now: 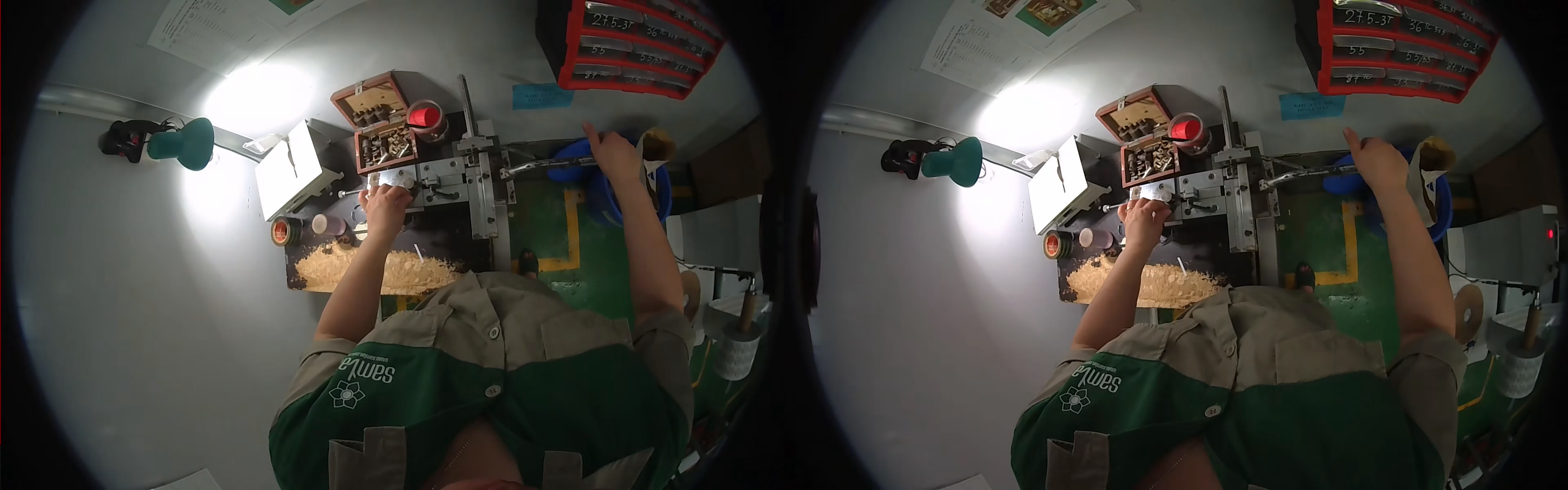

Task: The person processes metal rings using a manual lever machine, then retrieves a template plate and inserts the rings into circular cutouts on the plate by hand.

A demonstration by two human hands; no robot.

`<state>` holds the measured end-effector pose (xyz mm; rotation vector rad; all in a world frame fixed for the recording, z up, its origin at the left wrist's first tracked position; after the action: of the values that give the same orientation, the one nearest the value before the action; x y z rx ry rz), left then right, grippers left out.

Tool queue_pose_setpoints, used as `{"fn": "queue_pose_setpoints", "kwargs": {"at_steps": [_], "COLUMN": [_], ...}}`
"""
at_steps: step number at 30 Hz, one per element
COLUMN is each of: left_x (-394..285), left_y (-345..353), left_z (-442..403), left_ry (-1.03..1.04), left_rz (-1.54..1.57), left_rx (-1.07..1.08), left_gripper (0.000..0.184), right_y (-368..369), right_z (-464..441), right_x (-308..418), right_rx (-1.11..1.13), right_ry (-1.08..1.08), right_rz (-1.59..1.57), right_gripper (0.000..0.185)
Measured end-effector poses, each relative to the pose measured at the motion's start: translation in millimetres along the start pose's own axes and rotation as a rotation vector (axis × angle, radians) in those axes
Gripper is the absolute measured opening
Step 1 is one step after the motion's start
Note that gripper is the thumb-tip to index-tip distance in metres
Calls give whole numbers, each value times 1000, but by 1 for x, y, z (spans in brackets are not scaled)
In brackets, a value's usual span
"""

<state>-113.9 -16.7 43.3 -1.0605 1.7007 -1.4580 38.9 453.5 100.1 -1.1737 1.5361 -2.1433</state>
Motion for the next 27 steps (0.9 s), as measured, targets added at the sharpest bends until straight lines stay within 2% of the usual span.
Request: {"fn": "queue_pose_setpoints", "kwargs": {"at_steps": [2, 3, 4, 5, 10, 13, 15, 16, 17, 18, 20, 21, 22, 23, 24, 27], "left_x": [-1, -1, -1, -1, -3, 0, 0, 2, 3, 2, 0, 1, 2, 1, -2, -5], "left_y": [-3, -4, -4, -3, -2, 3, 1, 3, 5, 4, 0, 1, 4, 0, -3, -4], "left_z": [0, -1, -1, -1, 0, 1, 0, 0, -2, -2, -4, -3, 0, 1, -2, -2], "left_ry": [14, 10, 36, 40, 48, 48, 52, 52, 50, 59, 95, 94, 97, 91, 83, 64], "left_rz": [-2, -5, -7, 17, 53, 36, 13, 13, 17, -12, -42, -40, -42, -15, 15, -4], "left_rx": [5, 36, 6, 0, -15, -16, 4, 19, 31, 39, 17, -4, 4, 13, 15, 13], "left_gripper": [11, 11, 10, 11, 13, 11, 11, 11, 11, 11, 10, 11, 11, 12, 14, 16], "right_y": [-12, -20, -16, 10, 1, -19, -2, 0, 2, -3, -19, -13, 9, -1, 4, 1], "right_z": [12, 19, 17, -7, 2, 18, 7, 2, -2, 2, 13, 12, -6, 0, -2, -1], "right_x": [15, 20, 14, -21, 1, 25, 1, -6, -5, 2, 18, 11, -15, -6, -7, 2], "right_rx": [-60, -169, -202, -161, -32, -138, -143, -142, 2, 10, -70, -136, -101, -182, -81, -17], "right_ry": [-120, -146, -73, -6, -90, -166, -54, -75, 42, -9, -46, -23, 2, -96, -36, -73], "right_rz": [-93, -185, -138, -12, -51, -192, -68, -90, -23, -78, -179, -140, -50, -155, -49, -68], "right_gripper": [61, 60, 61, 61, 62, 63, 63, 64, 66, 69, 71, 70, 68, 69, 69, 71]}}
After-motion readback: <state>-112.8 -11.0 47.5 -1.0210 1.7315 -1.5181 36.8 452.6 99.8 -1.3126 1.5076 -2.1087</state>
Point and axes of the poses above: each hand's wrist, its own z-axis away from the middle knuckle, its own y-axis out of the palm, x = y × z, the point moved 9 cm from there along -z, towards the middle knuckle, and after that the axes turned 15 degrees about -z, right-handed, at the moved point
